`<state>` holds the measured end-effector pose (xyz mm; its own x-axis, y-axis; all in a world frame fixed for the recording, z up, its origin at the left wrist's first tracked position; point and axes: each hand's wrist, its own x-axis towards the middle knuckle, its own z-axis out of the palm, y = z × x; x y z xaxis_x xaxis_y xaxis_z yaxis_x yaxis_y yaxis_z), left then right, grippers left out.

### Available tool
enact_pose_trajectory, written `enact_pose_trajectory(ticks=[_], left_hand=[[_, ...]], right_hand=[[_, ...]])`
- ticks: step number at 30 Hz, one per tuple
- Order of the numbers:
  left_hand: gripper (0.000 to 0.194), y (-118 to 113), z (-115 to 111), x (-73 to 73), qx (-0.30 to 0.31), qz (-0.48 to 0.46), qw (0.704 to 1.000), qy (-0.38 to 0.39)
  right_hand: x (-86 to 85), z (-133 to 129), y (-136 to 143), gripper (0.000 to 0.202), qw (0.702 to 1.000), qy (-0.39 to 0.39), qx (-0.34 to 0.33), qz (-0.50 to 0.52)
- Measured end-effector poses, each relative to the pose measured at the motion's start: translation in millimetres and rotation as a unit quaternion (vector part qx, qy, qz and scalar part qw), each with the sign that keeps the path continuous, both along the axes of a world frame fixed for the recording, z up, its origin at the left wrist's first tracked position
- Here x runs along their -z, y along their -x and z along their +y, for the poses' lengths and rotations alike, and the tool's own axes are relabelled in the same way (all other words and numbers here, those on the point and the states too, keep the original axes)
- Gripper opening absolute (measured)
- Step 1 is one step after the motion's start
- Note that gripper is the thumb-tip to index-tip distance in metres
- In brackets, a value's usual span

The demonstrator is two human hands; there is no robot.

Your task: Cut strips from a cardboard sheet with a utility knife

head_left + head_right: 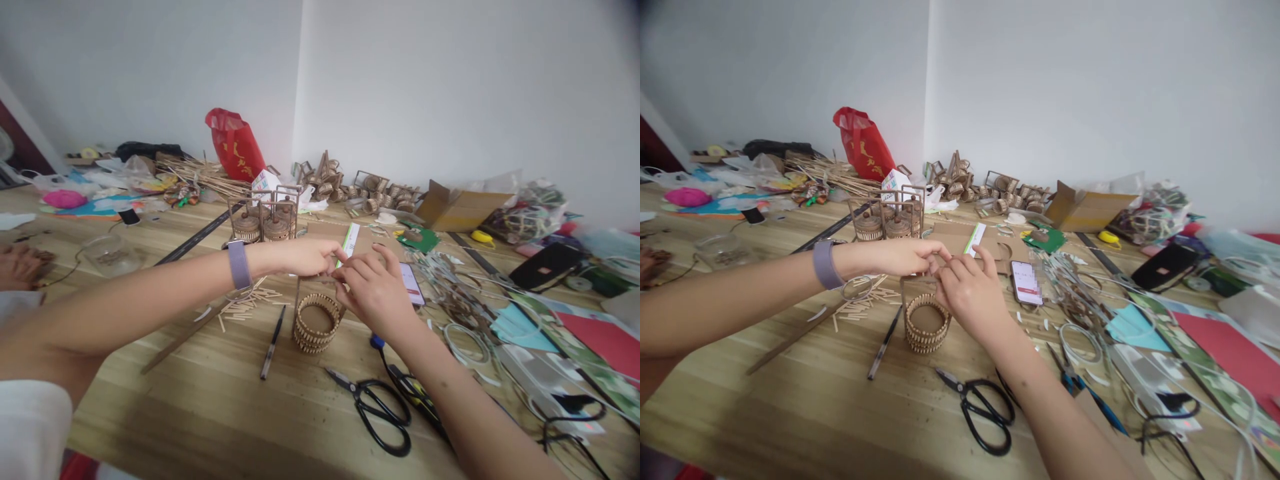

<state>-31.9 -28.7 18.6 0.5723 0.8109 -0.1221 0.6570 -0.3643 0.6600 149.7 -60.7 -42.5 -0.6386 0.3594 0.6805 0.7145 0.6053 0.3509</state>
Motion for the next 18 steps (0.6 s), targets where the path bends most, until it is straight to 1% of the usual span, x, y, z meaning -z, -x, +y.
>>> enact_pose_trajectory(ticks=[13,18], left_hand=[[0.049,-2.1,-2.8,-5.3,0.033,0.058,0.996,-0.06],[0.051,-1.3,-3.0,-6.4,0.054,0.081,0.992,-0.086]], right_hand=[[1.6,-0.5,2.1,0.017,0.999,-0.037,-0.001,0.0],[3.2,1.1,2.1,0.014,0.997,-0.074,-0.004,0.0]])
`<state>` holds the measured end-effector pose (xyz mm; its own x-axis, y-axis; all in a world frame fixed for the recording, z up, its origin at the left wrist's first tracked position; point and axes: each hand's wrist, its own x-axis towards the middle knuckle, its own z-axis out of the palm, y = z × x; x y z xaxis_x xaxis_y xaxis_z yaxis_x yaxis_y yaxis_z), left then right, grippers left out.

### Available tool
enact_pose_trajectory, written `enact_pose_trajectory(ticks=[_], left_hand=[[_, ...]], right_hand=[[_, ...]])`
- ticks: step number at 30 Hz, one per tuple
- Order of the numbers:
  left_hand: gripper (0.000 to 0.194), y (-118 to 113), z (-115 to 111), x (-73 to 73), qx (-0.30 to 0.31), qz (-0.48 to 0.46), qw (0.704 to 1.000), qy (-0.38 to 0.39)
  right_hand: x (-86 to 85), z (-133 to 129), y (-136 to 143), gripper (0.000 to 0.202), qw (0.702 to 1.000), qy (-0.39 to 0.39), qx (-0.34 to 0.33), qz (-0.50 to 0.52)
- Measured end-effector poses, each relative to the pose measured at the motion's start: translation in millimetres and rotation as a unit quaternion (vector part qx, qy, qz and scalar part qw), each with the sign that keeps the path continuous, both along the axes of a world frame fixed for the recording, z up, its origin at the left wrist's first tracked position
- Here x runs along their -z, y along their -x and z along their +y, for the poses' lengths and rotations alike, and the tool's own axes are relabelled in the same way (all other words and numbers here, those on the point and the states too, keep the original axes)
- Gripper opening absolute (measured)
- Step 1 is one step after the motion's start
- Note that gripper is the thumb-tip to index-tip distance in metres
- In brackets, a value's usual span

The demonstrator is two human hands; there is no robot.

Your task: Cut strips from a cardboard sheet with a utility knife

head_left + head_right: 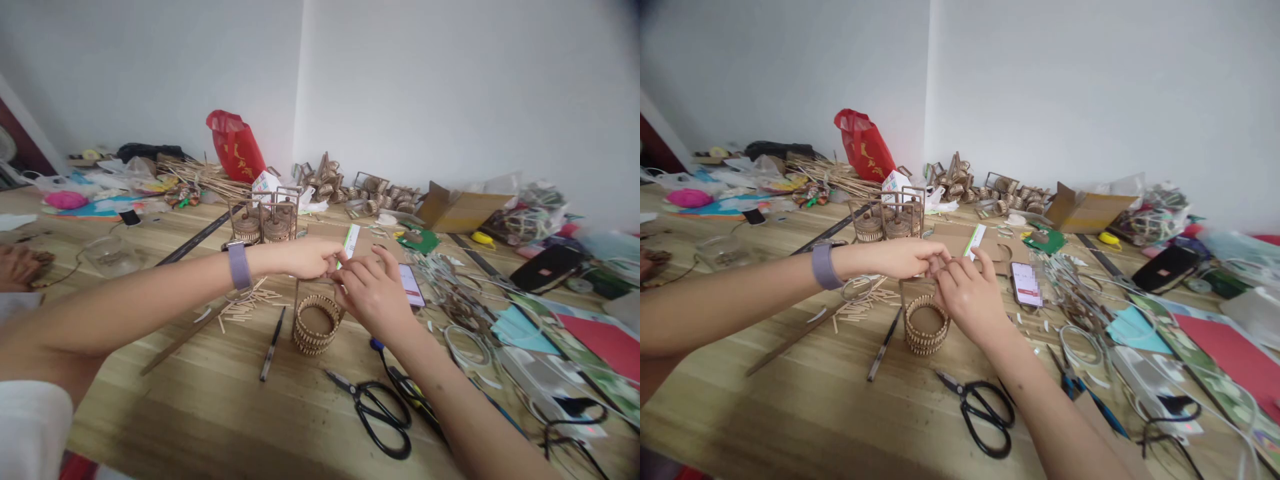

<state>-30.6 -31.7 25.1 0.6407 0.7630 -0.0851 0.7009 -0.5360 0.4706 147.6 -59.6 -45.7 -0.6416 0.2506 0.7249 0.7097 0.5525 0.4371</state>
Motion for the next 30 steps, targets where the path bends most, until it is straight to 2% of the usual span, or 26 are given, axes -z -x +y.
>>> enact_pose_trajectory(ticks=[11,14,18,22,25,30], left_hand=[[0.05,7,-1,-1.0,0.046,0.02,0.996,-0.068],[0.042,10,-3,-1.3,0.03,0.018,0.995,-0.095],[0.029,13,-6,-1.2,-0.01,0.026,0.991,-0.133],[0.019,14,-8,3.7,0.003,0.023,0.993,-0.117],[0.015,13,-10,9.7,0.007,0.013,0.994,-0.111],[0.021,6,-16,15.2,-0.03,0.031,0.987,-0.154]], right_hand=[[0.0,0,-1,0.014,1.0,0.018,-0.008,0.01],[-1.1,-1,-4,0.012,0.997,0.065,-0.032,0.035],[0.4,-4,-8,0.009,0.979,0.18,-0.058,0.082],[4.0,-4,-10,0.018,0.951,0.266,-0.073,0.141],[5.4,-4,-11,0.027,0.939,0.286,-0.085,0.17],[5.2,-4,-13,0.028,0.937,0.287,-0.082,0.182]])
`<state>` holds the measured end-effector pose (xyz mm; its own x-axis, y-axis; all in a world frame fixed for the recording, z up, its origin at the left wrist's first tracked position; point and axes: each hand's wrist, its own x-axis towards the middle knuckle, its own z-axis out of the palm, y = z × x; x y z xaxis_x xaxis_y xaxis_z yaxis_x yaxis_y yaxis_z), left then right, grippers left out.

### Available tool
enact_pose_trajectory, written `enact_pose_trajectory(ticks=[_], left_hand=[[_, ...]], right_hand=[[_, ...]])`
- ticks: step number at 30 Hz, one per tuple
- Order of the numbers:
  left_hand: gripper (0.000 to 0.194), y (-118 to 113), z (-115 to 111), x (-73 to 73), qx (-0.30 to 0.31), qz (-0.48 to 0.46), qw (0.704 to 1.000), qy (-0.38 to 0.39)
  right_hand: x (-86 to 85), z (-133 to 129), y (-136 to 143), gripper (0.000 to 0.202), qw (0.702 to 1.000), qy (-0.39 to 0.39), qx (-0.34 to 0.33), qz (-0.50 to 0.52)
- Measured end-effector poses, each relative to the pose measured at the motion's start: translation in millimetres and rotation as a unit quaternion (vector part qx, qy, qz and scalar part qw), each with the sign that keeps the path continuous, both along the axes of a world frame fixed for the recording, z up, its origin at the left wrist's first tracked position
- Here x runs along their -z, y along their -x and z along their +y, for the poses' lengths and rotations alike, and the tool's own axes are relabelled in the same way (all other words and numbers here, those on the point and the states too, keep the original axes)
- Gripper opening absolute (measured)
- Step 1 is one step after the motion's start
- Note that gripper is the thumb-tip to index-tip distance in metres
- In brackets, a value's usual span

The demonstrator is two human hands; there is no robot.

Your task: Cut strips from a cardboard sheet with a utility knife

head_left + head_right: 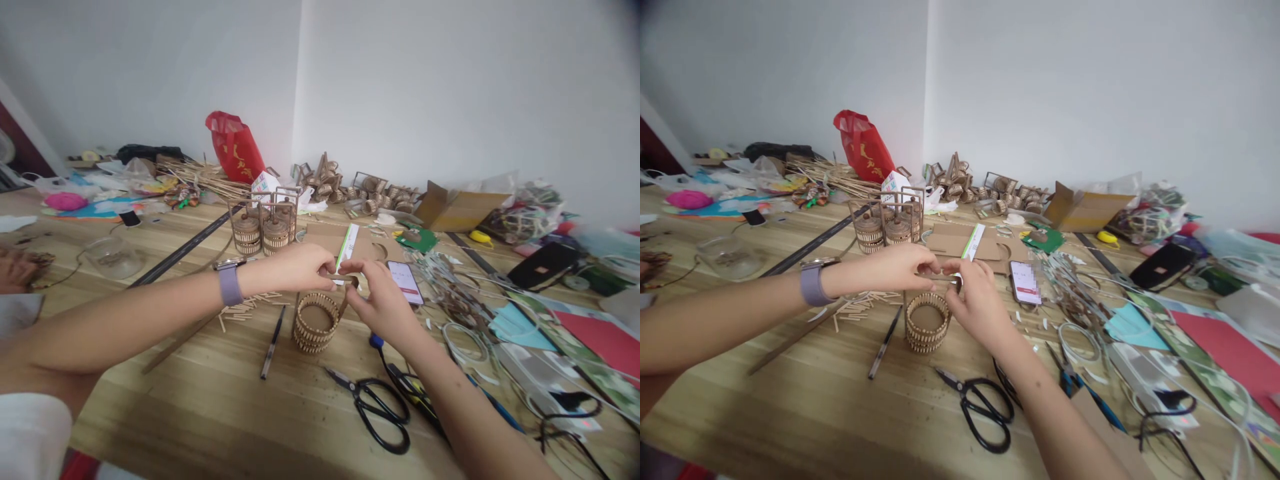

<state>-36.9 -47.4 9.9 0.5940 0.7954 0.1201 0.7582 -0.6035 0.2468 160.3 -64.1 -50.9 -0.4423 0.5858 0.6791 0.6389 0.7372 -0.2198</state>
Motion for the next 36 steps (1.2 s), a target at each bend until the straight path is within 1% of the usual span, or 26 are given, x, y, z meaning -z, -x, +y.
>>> enact_pose_trajectory(ticks=[3,6,9,14,16,19,21,23,24,27,29,33,36], left_hand=[[0.022,-6,-4,0.8,-0.01,0.01,1.0,-0.014],[0.018,-10,-7,1.5,-0.018,0.009,0.999,-0.032],[0.018,-13,-9,2.3,-0.031,0.009,0.999,-0.041],[0.019,-14,-10,2.7,-0.029,0.023,0.998,-0.056],[0.019,-14,-10,1.5,-0.03,0.022,0.998,-0.043],[0.02,-13,-8,-2.5,-0.024,0.009,1.0,-0.001],[0.028,-11,-6,-5.9,-0.016,0.003,1.0,0.024],[0.036,-8,-5,-8.5,-0.015,-0.002,1.0,0.021],[0.037,-6,-4,-9.3,-0.017,-0.007,1.0,0.014],[0.027,-3,-5,-8.7,-0.023,-0.015,1.0,0.002],[0.021,-3,-6,-6.5,-0.024,0.004,1.0,0.003],[0.017,-3,-7,-2.5,-0.018,0.041,0.998,-0.038],[0.017,-2,-6,-3.8,-0.015,0.045,0.998,-0.051]], right_hand=[[0.9,-1,-2,0.026,1.0,0.0,0.008,0.004],[3.4,-2,-4,0.027,1.0,0.0,0.017,0.009],[6.5,-3,-5,0.027,1.0,0.001,0.023,0.015],[10.8,-3,-5,0.025,0.999,0.007,0.023,0.021],[11.9,-3,-5,0.024,0.999,0.011,0.022,0.023],[12.6,-2,-4,0.023,0.999,0.013,0.024,0.027],[12.7,-1,-4,0.022,0.999,0.013,0.027,0.03],[12.6,-1,-5,0.022,0.999,0.013,0.029,0.032],[12.5,0,-5,0.022,0.999,0.013,0.03,0.032],[12.7,0,-6,0.022,0.999,0.016,0.029,0.031],[13.2,-1,-6,0.022,0.999,0.018,0.028,0.031],[15.3,-1,-7,0.022,0.999,0.022,0.031,0.031],[15.9,-2,-10,0.023,0.998,0.024,0.038,0.035]])
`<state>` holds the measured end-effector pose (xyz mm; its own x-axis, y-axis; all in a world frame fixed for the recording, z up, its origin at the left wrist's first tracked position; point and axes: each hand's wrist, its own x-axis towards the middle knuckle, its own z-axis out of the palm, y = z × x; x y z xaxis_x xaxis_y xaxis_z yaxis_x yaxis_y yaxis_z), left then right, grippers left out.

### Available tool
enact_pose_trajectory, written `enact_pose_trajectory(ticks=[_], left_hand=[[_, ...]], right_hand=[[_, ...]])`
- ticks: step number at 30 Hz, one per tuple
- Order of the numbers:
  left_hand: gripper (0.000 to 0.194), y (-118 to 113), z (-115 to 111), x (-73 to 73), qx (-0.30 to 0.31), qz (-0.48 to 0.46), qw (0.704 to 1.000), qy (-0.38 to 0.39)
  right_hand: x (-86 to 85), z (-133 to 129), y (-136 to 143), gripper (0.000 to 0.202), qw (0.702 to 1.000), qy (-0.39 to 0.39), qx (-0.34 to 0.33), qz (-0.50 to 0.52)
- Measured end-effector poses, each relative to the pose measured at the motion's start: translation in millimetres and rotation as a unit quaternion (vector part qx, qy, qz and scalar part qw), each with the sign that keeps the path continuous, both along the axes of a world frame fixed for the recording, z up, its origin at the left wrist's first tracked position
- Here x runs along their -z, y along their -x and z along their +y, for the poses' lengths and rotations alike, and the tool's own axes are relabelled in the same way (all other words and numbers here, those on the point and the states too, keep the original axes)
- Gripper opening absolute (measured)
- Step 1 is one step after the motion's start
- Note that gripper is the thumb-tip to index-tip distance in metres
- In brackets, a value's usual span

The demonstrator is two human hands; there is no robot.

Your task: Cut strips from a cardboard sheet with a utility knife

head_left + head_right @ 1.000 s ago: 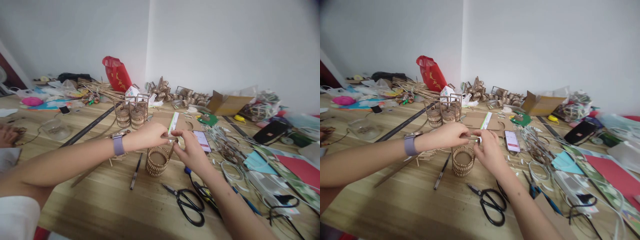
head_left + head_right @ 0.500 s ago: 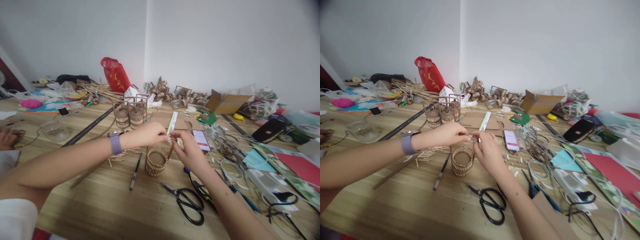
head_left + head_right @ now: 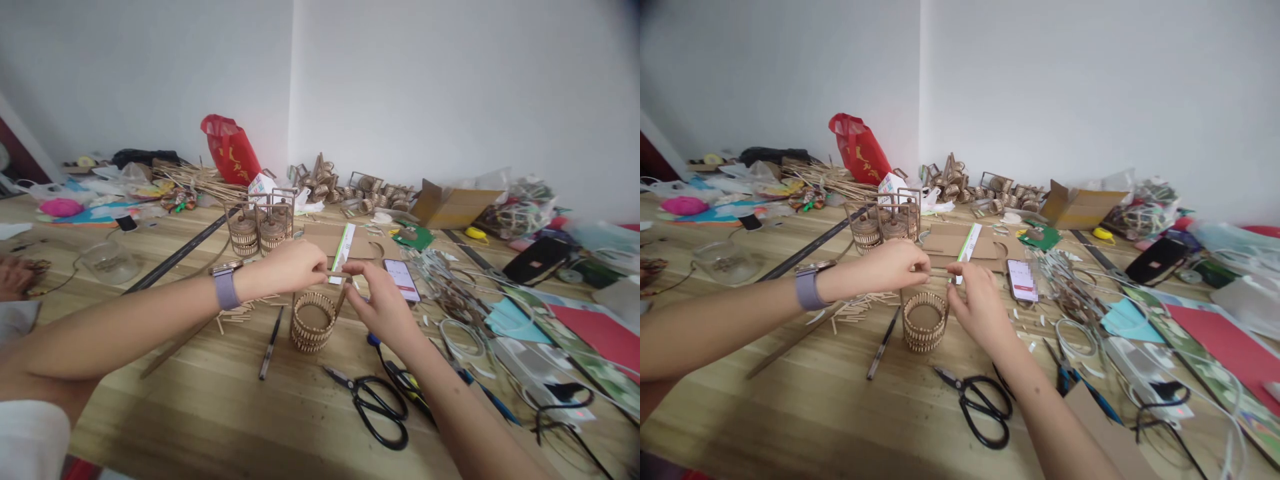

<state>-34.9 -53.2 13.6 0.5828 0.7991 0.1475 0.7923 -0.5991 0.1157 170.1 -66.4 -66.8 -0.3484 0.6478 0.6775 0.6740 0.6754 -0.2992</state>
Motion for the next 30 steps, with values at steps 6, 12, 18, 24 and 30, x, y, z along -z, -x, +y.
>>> enact_pose_trajectory(ticks=[6,12,18,24,30], left_hand=[[0.015,2,4,-7.7,-0.004,-0.011,1.0,0.009],[0.016,0,5,-5.7,-0.01,-0.022,1.0,0.009],[0.015,0,13,-11.9,-0.02,-0.043,0.999,0.019],[0.014,-1,24,-7.6,-0.028,-0.069,0.997,0.037],[0.016,-1,35,2.0,-0.022,-0.069,0.994,0.077]], right_hand=[[-3.2,-4,-6,0.021,1.0,0.003,0.015,0.008],[-2.8,-4,-8,0.02,1.0,0.0,0.026,0.015],[-6.4,-6,-11,0.018,0.999,-0.01,0.036,0.035],[-6.4,-10,-15,0.01,0.998,-0.015,0.03,0.047],[-0.6,-9,-16,0.011,0.998,-0.012,0.026,0.05]])
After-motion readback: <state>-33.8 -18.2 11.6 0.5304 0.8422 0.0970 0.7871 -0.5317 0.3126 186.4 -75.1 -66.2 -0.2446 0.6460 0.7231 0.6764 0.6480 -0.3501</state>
